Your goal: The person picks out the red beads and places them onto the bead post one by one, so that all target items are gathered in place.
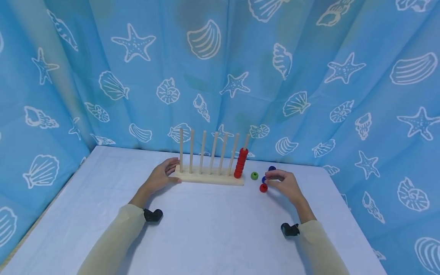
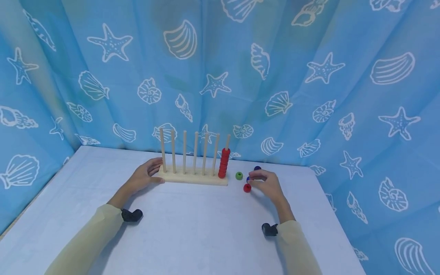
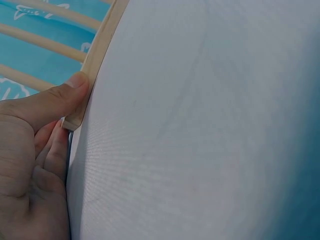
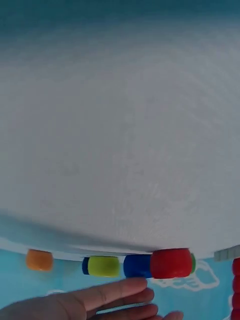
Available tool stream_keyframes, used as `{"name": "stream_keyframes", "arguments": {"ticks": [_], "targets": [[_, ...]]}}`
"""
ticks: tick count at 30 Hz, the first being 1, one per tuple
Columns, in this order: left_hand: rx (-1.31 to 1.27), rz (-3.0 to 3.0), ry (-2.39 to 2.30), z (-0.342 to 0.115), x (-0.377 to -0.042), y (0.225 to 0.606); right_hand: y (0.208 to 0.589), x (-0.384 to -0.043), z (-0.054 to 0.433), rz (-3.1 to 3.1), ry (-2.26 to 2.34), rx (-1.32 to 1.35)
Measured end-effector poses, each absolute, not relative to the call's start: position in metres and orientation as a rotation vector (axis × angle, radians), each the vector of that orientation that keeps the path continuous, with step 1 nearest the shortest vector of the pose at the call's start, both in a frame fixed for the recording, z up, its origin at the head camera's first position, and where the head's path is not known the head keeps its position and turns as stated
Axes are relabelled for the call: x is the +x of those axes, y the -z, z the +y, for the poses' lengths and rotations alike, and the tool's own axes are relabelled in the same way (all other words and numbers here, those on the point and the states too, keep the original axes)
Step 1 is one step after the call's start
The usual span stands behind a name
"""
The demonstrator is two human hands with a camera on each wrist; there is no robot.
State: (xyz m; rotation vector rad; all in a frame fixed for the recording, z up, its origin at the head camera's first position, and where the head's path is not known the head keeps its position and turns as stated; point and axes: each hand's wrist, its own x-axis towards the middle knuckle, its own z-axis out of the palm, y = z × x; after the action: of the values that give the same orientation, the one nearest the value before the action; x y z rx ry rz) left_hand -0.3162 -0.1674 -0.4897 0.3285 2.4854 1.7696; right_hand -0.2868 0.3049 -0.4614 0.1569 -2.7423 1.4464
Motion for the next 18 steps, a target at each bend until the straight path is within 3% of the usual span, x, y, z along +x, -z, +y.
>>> {"name": "stream_keyframes", "arguments": {"ticks": [18], "targets": [[0.323, 2.487, -1.763, -0.1676, -0.3203, 0.4927, 0.4709, -0.2845, 0.3080, -2.813, -1.606, 0.202]]}}
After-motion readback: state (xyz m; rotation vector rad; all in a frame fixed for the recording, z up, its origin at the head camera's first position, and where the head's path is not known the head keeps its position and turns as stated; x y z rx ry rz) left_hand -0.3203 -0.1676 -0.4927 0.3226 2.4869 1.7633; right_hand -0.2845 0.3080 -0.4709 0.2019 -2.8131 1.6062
